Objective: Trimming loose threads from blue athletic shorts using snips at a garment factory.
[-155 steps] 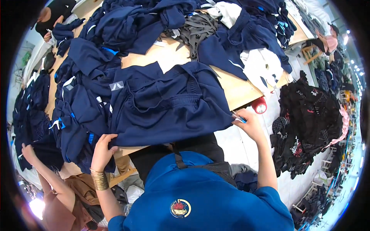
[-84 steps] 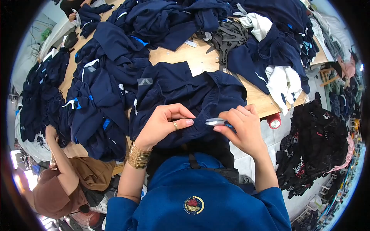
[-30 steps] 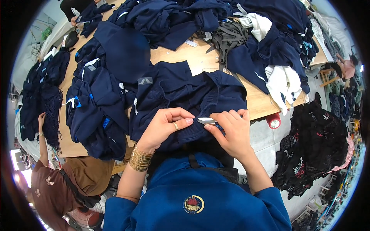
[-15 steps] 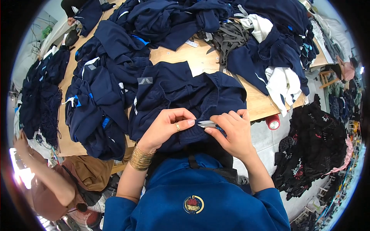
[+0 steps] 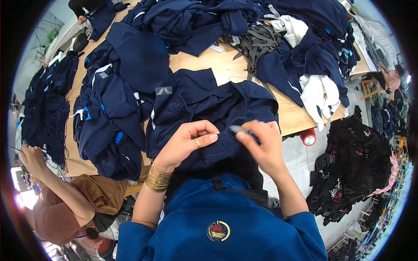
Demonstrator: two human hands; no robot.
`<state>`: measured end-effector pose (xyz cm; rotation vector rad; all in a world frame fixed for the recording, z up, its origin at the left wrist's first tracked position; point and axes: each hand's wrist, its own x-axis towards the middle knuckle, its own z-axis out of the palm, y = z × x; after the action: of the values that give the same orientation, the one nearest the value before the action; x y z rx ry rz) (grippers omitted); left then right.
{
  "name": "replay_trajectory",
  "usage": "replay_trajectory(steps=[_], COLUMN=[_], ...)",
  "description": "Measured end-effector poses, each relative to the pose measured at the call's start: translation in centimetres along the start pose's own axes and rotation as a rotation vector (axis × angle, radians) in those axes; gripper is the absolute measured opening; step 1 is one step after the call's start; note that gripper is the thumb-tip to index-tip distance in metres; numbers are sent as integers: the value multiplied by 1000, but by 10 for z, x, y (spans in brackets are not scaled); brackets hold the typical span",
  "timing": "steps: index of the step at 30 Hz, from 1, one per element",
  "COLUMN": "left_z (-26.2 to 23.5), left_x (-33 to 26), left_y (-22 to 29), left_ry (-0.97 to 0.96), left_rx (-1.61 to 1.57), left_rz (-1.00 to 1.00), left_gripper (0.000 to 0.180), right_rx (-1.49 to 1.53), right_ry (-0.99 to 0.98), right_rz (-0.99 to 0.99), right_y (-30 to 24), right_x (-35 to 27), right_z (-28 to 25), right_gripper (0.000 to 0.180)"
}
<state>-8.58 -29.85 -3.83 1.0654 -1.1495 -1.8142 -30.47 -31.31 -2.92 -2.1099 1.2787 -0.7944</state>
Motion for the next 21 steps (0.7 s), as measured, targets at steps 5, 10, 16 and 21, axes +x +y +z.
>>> replay_trajectory(steps=[5, 10, 16, 21], left_z=[-7, -1, -1, -5], left_x=[-4, -2, -1, -10], left_y=[-2, 1, -1, -2], left_ry=[-16, 9, 25, 87], left_rx=[-32, -47, -20, -6], left_rz=[6, 17, -11, -4], left_gripper=[10, 11, 12, 15], right_rx=[398, 151, 52, 509], right_ry=[74, 68, 216, 446], right_rz=[255, -148, -317, 149], right_y=[12, -17, -3, 12], right_x=[-6, -10, -15, -16], right_z=[-5, 2, 26, -6], right_gripper=[23, 30, 16, 3])
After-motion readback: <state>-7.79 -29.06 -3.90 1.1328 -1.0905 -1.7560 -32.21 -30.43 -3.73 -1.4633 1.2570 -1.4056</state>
